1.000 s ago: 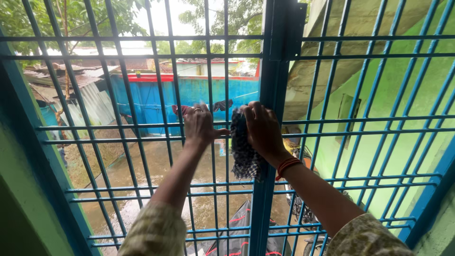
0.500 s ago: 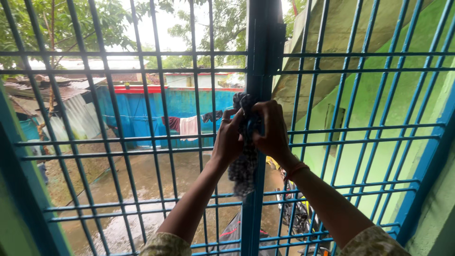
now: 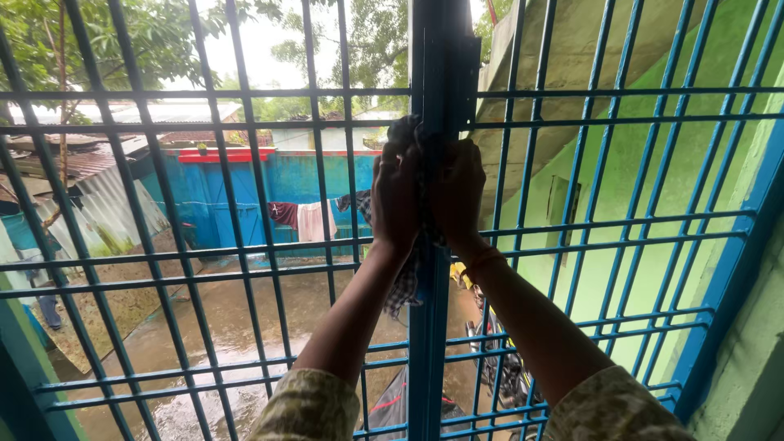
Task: The person wipes a blue metal window grille with a cloth. They move the cloth along the vertical and horizontal bars, cleaning the surface from the inside of the room.
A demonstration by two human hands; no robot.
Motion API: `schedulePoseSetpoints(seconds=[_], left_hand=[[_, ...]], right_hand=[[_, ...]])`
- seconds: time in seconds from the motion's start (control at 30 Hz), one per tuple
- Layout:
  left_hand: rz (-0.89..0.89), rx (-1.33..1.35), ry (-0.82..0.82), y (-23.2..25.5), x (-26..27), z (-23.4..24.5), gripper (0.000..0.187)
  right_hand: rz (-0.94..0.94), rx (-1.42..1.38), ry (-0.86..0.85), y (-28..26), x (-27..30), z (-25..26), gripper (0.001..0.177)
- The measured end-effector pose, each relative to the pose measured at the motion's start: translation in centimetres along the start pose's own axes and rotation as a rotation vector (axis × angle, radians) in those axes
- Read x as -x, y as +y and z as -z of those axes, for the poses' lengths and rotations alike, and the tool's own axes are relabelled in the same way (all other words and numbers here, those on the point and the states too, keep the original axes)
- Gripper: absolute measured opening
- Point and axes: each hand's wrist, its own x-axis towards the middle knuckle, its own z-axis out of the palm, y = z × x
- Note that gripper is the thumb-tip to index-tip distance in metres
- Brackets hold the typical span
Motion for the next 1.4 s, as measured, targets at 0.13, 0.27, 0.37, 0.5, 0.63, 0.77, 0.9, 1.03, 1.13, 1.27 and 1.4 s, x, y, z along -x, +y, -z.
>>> schedulePoseSetpoints(seconds=[0.13, 0.27, 0.37, 0.5, 0.63, 0.77, 0.9, 1.03, 1.13, 1.27, 1.4], left_hand=[[-0.013, -0.033, -0.042, -0.3, 1.5, 0.3, 0.033], [-0.099, -0.09, -0.05, -0.5, 2.8, 0.8, 0.029], [-0.07, -0.014, -0.1, 0.0, 4.4, 1.6, 0.02], [0.095, 0.081, -0.284, 0.8, 5.2, 3.1, 0.005], [0.319, 0.086, -0.262, 0.0, 3.4, 2.4, 0.015], [0.296, 0.23, -0.105, 0.1, 1.2, -1.9, 0.032], [0.347, -0.062, -0.098, 2.2, 0.7, -2.9, 0.044], [0.407, -0.102, -0.134, 4.2, 2.5, -2.3, 0.07], [0.404, -0.167, -0.185, 3.9, 4.8, -3.1, 0.068], [0.264, -0.347, -0.081, 2.9, 8.4, -4.5, 0.053], [0.332, -0.384, -0.23, 2.7, 10.0, -4.2, 0.044]], right_hand=[[0.109, 0.039, 0.038, -0.3, 1.7, 0.7, 0.008], [0.206, -0.01, 0.031, -1.1, 3.1, 1.5, 0.017], [0.181, 0.041, -0.067, -1.2, 4.7, 2.5, 0.023], [0.136, -0.002, -0.114, -0.4, 4.6, 3.4, 0.025], [-0.306, -0.236, -0.065, 1.9, 3.5, 3.3, 0.027], [-0.392, -0.095, -0.193, 5.4, 1.3, 1.4, 0.04], [-0.293, -0.38, -0.383, 8.2, 1.8, 0.3, 0.042], [-0.254, -0.37, -0.472, 9.8, 3.6, 1.1, 0.042], [-0.26, -0.359, -0.5, 10.7, 3.9, 1.3, 0.043], [-0.293, -0.342, -0.542, 11.4, 3.8, 0.9, 0.043], [-0.325, -0.283, -0.53, 11.4, 4.3, 0.8, 0.043]])
